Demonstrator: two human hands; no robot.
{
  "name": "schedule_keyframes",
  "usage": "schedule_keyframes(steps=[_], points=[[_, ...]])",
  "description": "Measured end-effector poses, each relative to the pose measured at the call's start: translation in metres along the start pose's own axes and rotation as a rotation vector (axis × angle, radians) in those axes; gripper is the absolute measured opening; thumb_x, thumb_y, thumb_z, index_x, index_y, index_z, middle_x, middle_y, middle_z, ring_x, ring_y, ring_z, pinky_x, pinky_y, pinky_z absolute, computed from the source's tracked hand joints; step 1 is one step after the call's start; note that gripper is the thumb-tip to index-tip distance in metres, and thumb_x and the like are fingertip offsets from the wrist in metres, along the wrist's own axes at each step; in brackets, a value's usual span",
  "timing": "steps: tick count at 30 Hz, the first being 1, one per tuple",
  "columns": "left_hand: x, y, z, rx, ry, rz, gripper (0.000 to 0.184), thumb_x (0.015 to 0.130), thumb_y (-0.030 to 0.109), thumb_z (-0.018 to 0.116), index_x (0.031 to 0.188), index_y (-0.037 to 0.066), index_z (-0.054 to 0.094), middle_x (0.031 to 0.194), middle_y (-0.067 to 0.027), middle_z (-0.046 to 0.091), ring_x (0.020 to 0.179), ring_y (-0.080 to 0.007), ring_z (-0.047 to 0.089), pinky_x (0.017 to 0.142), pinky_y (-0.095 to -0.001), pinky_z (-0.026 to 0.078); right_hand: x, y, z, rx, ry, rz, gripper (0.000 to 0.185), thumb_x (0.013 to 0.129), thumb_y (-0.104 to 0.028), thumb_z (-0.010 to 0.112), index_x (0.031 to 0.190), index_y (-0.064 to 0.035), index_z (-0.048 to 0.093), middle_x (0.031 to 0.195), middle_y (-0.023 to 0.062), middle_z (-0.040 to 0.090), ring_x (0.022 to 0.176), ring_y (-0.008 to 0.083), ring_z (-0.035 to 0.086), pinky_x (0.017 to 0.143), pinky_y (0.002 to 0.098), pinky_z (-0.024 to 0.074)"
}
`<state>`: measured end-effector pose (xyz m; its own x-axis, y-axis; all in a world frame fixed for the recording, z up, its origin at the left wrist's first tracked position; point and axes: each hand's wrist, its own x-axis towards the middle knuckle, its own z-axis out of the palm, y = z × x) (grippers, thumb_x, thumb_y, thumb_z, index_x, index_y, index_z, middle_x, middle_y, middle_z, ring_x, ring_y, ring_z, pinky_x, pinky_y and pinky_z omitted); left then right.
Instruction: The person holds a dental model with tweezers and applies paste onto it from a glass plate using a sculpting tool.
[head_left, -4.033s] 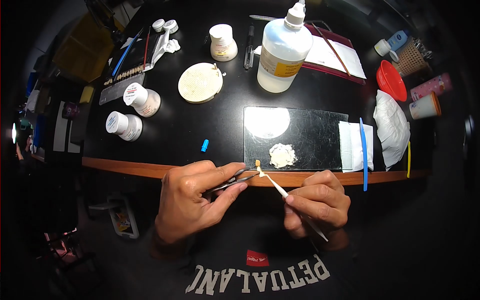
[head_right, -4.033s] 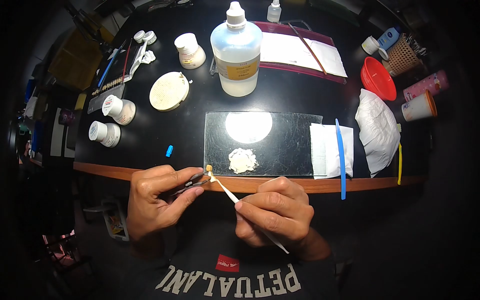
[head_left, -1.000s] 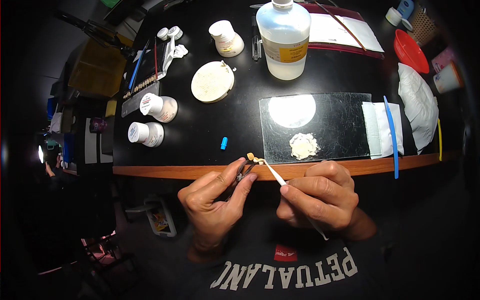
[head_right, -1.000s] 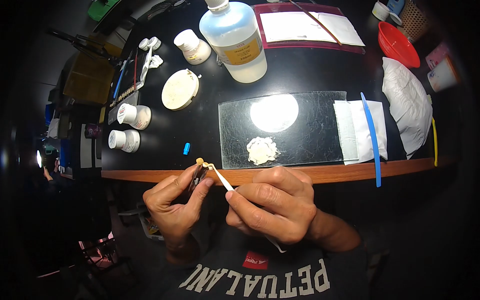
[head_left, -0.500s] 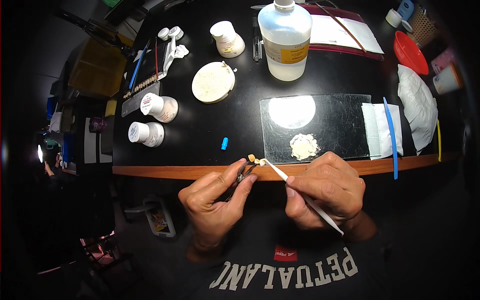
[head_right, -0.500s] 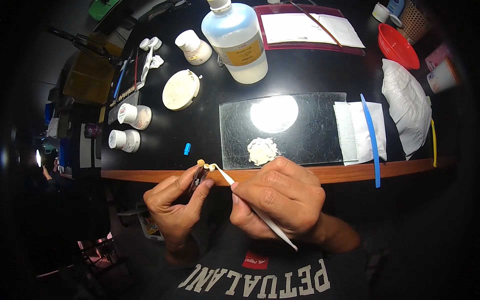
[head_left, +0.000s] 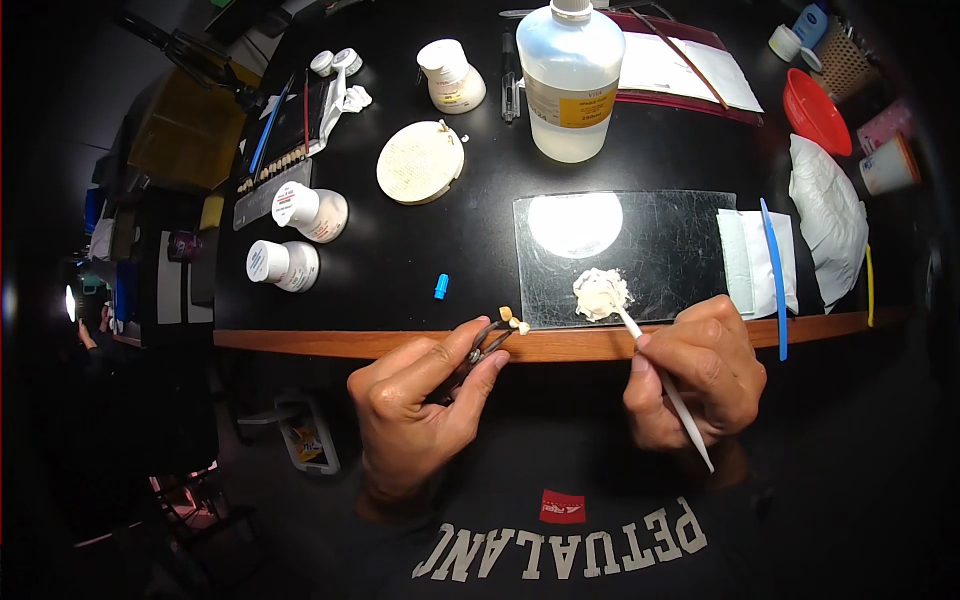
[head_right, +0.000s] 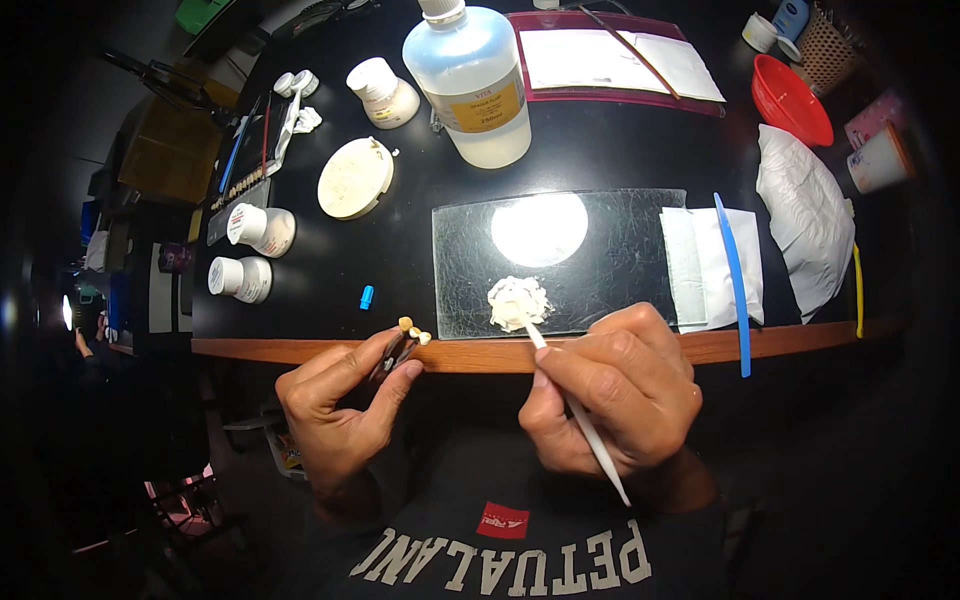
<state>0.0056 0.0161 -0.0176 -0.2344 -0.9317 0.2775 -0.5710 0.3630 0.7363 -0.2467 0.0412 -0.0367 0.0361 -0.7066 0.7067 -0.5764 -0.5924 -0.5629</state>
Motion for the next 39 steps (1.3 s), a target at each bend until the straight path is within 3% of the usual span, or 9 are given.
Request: schedule_keyframes(steps=[8, 14, 29, 39], points=[[0.000, -0.002, -0.001, 0.026, -0.028, 0.052, 0.036, 0.082, -0.004, 0.090, 0.118, -0.004, 0.082, 0.082, -0.0127, 0.078, 0.067, -0.0140, 0.072, 0.061, -0.0272, 0.053, -0.003, 0.006, 0.001, -0.022, -0.032, -0.003, 0.020, 0.070, 0.001, 0.077, 0.090, -0.0006, 0.077, 0.079, 0.0057, 0.071, 0.068, 0.0198, 0.060, 0.060, 0.0304, 0.0502], [-0.016, -0.009, 0.009, -0.078, 0.028, 0.054, 0.040, 0.081, -0.006, 0.090, 0.119, -0.005, 0.081, 0.087, -0.0144, 0.080, 0.075, -0.0151, 0.074, 0.070, -0.0250, 0.055, -0.003, 0.006, 0.001, -0.008, -0.038, -0.005, 0.021, 0.068, 0.002, 0.077, 0.089, 0.0004, 0.077, 0.077, 0.0064, 0.071, 0.066, 0.0206, 0.061, 0.059, 0.0308, 0.0508], [-0.031, -0.029, 0.023, -0.177, 0.105, 0.108, 0.037, 0.084, 0.000, 0.092, 0.119, -0.006, 0.080, 0.090, -0.0158, 0.081, 0.073, -0.0140, 0.072, 0.070, -0.0246, 0.055, -0.002, 0.006, 0.006, -0.015, 0.017, 0.002, 0.020, 0.069, 0.006, 0.073, 0.088, 0.0004, 0.076, 0.072, 0.0058, 0.068, 0.062, 0.0194, 0.061, 0.058, 0.0309, 0.0496], [-0.030, -0.033, 0.024, -0.159, 0.121, 0.148, 0.038, 0.083, 0.001, 0.092, 0.119, -0.006, 0.080, 0.084, -0.0138, 0.079, 0.070, -0.0138, 0.071, 0.067, -0.0250, 0.054, 0.005, -0.010, 0.018, 0.427, -0.019, 0.063, 0.023, 0.070, 0.006, 0.078, 0.092, -0.0023, 0.078, 0.068, 0.0042, 0.070, 0.059, 0.0179, 0.065, 0.059, 0.0290, 0.0503]])
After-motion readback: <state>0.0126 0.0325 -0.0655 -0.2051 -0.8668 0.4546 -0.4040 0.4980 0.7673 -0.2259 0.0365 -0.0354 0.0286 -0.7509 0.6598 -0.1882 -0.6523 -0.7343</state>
